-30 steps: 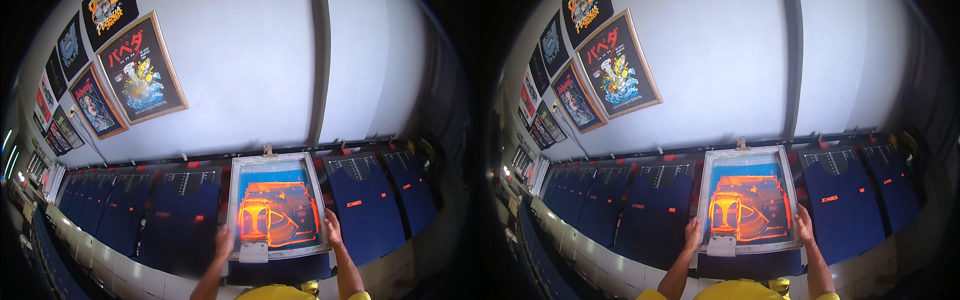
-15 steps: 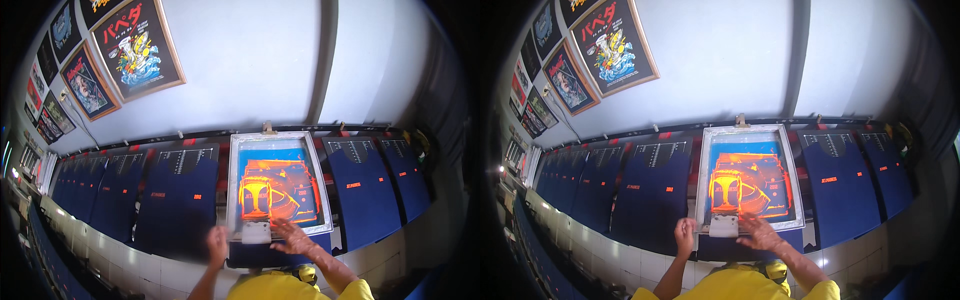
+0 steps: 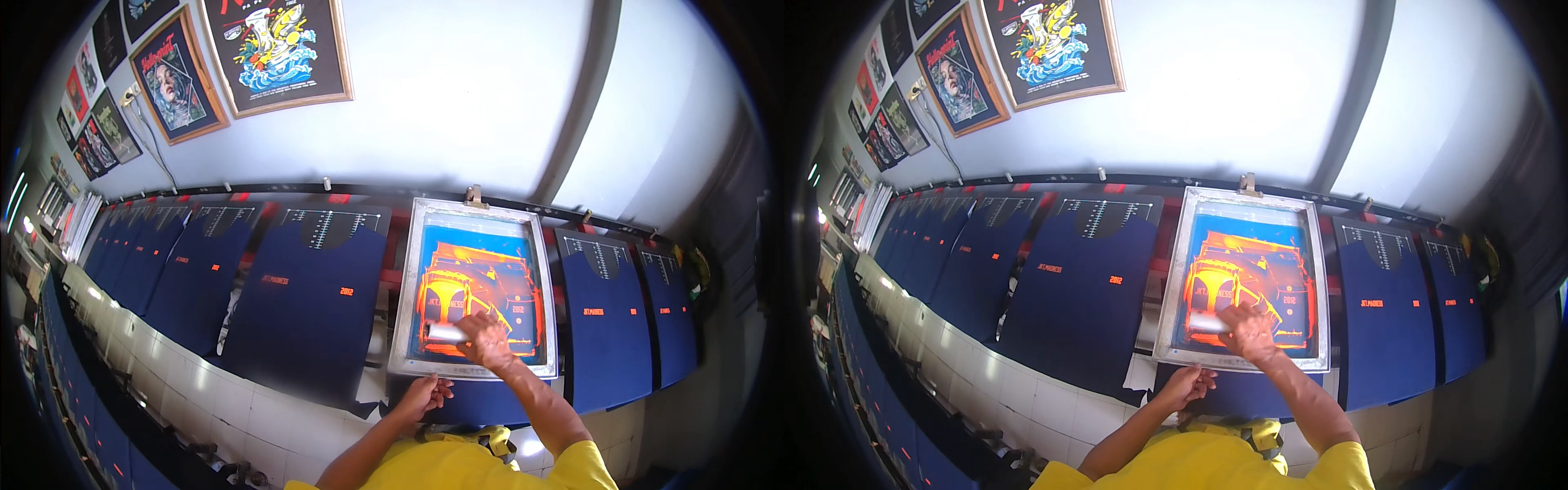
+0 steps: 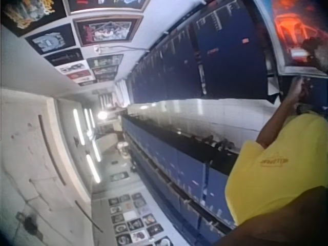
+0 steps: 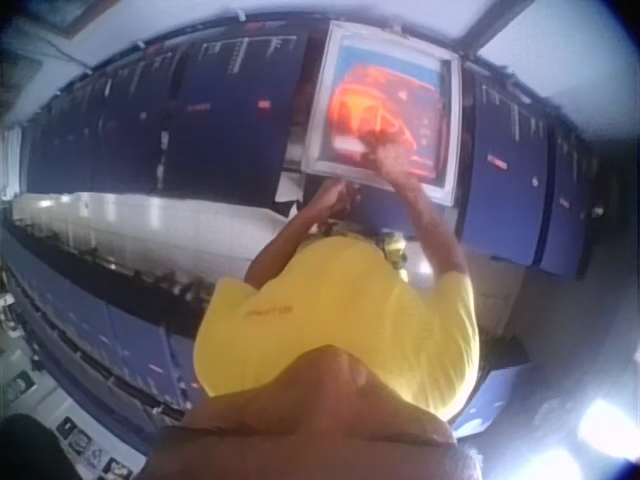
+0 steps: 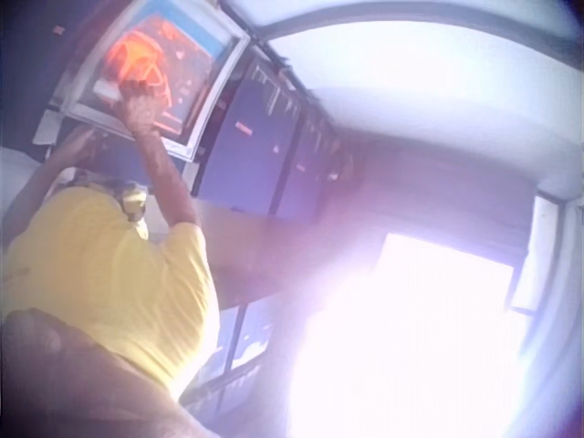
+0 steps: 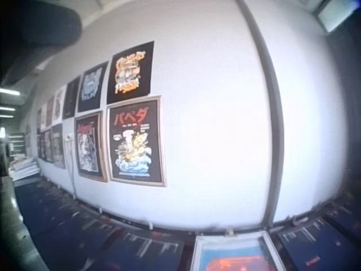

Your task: The person is screen printing designs onto a series of navy blue t-shirts using an orange ink and a handheld squeegee. They move the screen frame along a metal track, lower it onto each shirt, apply ink with the squeegee, and then lift the frame to move to the next garment.

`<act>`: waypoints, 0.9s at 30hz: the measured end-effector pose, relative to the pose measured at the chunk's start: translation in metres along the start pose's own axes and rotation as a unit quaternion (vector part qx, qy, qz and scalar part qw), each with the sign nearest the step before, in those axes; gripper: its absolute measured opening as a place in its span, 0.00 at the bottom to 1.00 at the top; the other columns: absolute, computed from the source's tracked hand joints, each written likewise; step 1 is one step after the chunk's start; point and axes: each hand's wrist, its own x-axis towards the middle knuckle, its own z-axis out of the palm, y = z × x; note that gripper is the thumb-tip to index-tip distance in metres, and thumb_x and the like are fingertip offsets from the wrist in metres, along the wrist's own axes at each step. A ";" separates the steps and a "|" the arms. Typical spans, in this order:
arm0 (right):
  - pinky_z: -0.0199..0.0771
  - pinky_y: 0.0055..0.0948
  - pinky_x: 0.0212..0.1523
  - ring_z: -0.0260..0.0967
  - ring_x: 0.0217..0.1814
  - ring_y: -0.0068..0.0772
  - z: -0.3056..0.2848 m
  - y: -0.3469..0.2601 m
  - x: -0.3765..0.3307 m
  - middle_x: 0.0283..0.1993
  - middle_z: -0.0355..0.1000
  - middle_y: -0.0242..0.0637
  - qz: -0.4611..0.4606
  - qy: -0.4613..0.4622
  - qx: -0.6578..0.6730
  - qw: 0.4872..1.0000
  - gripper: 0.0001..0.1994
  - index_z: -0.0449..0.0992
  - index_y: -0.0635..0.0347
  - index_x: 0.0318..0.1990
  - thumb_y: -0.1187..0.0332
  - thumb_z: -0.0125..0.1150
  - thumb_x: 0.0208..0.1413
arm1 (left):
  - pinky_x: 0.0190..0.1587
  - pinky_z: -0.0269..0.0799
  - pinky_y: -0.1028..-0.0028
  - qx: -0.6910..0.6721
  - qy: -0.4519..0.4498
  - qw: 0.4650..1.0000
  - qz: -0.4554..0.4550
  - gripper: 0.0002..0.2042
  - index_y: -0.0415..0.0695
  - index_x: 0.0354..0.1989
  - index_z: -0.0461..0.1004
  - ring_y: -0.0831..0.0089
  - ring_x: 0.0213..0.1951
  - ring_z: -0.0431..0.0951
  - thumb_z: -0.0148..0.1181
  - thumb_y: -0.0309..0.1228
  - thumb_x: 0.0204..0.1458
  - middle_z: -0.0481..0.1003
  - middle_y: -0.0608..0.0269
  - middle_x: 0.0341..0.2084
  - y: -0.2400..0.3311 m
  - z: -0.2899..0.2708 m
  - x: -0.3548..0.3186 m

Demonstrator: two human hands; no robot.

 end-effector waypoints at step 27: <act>0.71 0.44 0.50 0.71 0.49 0.42 0.017 0.022 0.014 0.45 0.75 0.34 -0.014 -0.046 -0.045 0.998 0.22 0.77 0.52 0.47 0.68 0.75 0.40 | 0.32 0.68 0.84 -0.054 -0.051 0.997 0.002 0.16 0.38 0.56 0.71 0.81 0.28 0.73 0.49 0.38 0.70 0.81 0.54 0.48 0.016 0.007 -0.021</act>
